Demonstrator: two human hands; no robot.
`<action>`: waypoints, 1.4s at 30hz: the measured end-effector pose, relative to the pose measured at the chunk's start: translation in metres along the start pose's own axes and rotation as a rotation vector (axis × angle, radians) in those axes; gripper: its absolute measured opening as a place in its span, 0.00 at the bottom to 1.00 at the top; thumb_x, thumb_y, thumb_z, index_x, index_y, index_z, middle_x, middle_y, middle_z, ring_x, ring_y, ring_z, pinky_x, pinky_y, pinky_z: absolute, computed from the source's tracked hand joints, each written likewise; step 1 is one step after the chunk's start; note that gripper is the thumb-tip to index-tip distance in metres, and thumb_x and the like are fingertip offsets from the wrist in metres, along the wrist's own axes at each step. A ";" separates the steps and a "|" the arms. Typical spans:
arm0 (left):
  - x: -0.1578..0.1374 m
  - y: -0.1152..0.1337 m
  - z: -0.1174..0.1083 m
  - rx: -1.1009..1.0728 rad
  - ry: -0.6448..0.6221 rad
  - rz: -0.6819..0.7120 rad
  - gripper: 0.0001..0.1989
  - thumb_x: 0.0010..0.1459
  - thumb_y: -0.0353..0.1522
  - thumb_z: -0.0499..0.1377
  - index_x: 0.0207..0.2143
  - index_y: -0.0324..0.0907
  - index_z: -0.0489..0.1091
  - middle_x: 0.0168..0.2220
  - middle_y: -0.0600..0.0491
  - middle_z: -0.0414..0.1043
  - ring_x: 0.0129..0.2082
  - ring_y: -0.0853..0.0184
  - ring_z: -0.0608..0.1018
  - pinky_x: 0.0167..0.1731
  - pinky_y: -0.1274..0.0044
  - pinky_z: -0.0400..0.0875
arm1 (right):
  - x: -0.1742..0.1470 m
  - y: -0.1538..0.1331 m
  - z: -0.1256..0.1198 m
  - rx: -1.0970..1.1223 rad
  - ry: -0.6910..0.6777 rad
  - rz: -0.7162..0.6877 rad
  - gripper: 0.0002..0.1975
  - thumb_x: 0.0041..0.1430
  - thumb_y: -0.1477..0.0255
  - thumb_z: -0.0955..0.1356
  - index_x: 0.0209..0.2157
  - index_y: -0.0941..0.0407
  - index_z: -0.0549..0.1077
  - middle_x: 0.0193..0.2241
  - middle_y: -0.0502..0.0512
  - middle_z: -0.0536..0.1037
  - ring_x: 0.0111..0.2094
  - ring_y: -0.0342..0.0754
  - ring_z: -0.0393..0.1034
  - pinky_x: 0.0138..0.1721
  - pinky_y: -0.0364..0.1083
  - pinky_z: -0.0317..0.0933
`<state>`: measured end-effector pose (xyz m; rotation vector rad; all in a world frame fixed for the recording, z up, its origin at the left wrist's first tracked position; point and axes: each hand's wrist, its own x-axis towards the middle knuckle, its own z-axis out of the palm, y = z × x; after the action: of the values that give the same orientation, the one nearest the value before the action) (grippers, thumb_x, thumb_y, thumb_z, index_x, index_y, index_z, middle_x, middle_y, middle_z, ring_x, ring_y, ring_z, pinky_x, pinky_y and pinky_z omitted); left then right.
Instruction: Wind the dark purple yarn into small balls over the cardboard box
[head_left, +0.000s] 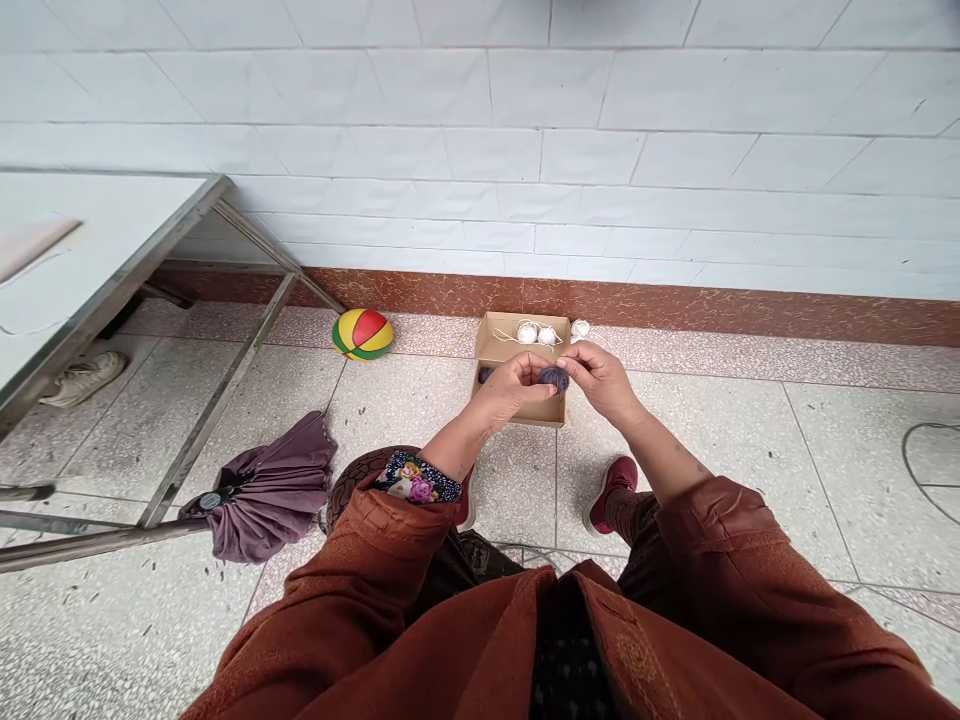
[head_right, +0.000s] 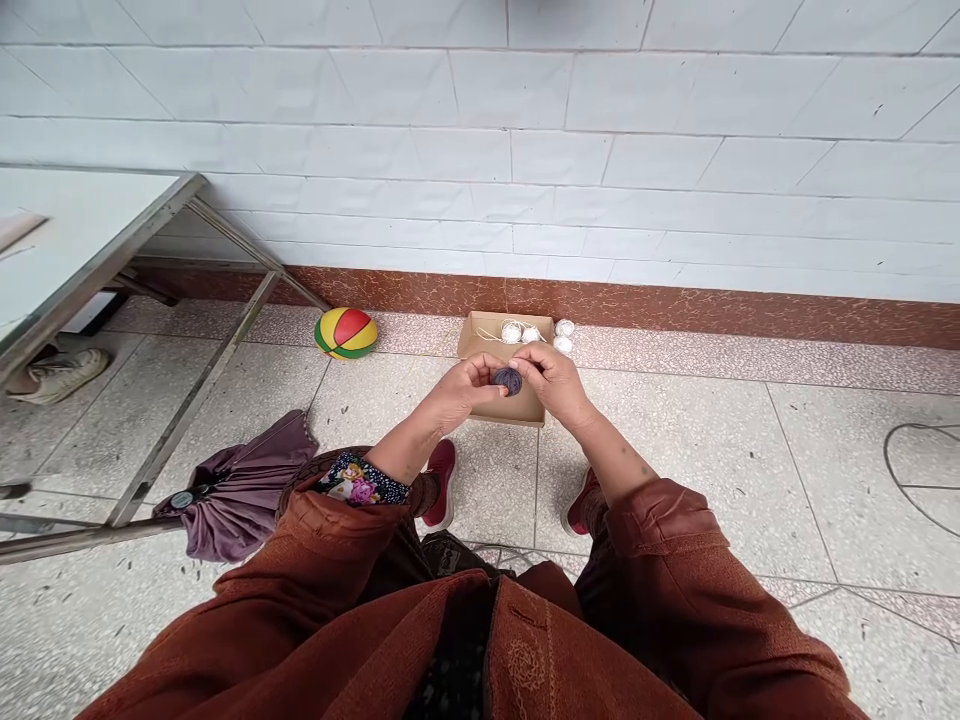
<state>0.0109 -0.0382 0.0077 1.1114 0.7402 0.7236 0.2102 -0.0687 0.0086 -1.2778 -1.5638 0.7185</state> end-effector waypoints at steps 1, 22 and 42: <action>0.001 -0.001 0.000 -0.049 0.000 0.006 0.20 0.46 0.33 0.76 0.40 0.42 0.75 0.39 0.54 0.77 0.39 0.70 0.76 0.45 0.73 0.70 | 0.000 0.004 0.002 -0.018 0.002 0.020 0.19 0.71 0.53 0.68 0.32 0.51 0.72 0.30 0.51 0.76 0.33 0.49 0.70 0.40 0.49 0.65; 0.004 -0.005 0.010 0.069 -0.109 0.079 0.22 0.48 0.33 0.76 0.42 0.43 0.71 0.39 0.55 0.77 0.38 0.69 0.78 0.45 0.72 0.71 | -0.005 0.000 -0.011 -0.098 -0.016 0.067 0.16 0.72 0.56 0.67 0.33 0.51 0.73 0.29 0.51 0.77 0.32 0.49 0.70 0.38 0.48 0.64; 0.003 -0.005 0.007 0.000 -0.093 0.040 0.22 0.48 0.34 0.78 0.43 0.43 0.74 0.40 0.53 0.78 0.40 0.69 0.78 0.47 0.71 0.71 | -0.005 -0.004 -0.008 -0.028 0.030 0.126 0.17 0.71 0.54 0.67 0.33 0.51 0.73 0.28 0.50 0.74 0.31 0.49 0.67 0.36 0.48 0.63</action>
<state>0.0186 -0.0406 0.0047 1.1549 0.6410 0.7008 0.2164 -0.0756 0.0132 -1.4112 -1.4843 0.7553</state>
